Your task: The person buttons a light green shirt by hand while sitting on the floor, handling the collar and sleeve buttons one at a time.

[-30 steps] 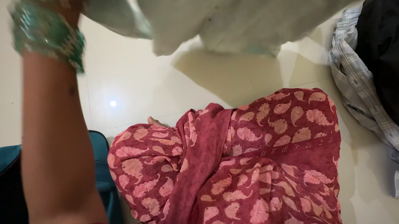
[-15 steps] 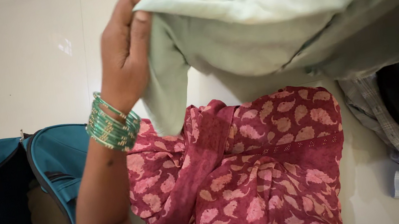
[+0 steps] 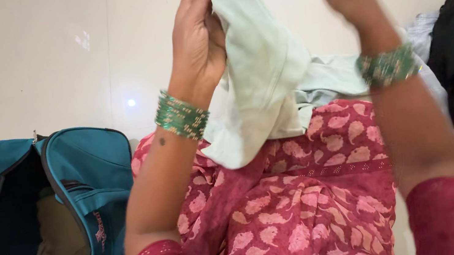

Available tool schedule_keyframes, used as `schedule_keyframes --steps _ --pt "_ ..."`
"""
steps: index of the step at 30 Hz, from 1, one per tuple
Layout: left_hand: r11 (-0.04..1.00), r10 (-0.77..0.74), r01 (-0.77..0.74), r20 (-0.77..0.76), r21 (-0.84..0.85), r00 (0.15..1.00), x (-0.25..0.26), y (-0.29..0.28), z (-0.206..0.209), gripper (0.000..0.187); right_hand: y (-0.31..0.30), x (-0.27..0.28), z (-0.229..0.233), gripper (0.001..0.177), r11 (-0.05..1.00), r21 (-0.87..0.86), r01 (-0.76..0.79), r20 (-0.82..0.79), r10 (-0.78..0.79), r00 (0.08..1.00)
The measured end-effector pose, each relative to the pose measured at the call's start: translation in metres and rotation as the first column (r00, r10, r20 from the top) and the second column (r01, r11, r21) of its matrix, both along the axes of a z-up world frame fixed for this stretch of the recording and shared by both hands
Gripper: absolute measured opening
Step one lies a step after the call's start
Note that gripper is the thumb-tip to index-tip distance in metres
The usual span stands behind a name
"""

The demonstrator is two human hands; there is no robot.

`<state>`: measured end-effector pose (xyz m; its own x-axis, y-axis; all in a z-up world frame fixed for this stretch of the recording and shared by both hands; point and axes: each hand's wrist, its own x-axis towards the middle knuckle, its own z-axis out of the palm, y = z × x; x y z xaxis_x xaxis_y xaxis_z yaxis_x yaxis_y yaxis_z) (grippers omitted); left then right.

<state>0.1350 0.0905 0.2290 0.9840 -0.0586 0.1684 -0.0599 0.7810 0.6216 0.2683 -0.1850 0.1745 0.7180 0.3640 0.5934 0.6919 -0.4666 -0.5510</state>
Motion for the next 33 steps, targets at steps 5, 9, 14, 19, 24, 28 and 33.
schedule_keyframes --steps 5,9,14,19,24,28,33 --pt "0.961 0.192 -0.208 -0.104 -0.180 0.976 0.025 -0.012 -0.067 0.037 0.061 -0.135 -0.050 0.051 0.789 0.606 -0.097 -0.317 0.351 0.881" --pt "0.944 0.190 -0.208 -0.091 -0.257 0.977 0.023 -0.031 -0.065 0.044 0.089 -0.180 -0.114 0.086 0.815 0.563 0.140 -0.605 0.290 0.741" --pt "0.933 0.271 -0.238 0.094 -0.272 0.958 0.041 -0.035 -0.054 0.053 0.094 -0.180 -0.184 0.057 0.841 0.476 0.257 -0.811 0.307 0.497" --pt "0.962 0.181 -0.217 0.211 0.164 0.960 0.056 0.004 -0.074 0.076 0.075 -0.175 -0.149 0.043 0.568 0.675 0.470 -0.734 0.581 0.351" --pt "0.569 -0.076 -0.034 0.094 0.822 0.993 -0.021 -0.017 -0.109 0.096 0.055 -0.176 -0.091 0.040 0.502 0.680 0.535 -0.729 0.539 0.422" --pt "0.427 -0.212 -0.184 0.296 0.885 0.931 -0.089 -0.025 -0.115 0.104 0.058 -0.177 -0.087 0.038 0.464 0.736 0.493 -0.675 0.552 0.489" --pt "0.126 -0.035 -0.315 0.322 0.940 0.946 -0.120 -0.035 -0.116 0.096 0.063 -0.185 -0.094 0.044 0.441 0.743 0.503 -0.663 0.587 0.465"
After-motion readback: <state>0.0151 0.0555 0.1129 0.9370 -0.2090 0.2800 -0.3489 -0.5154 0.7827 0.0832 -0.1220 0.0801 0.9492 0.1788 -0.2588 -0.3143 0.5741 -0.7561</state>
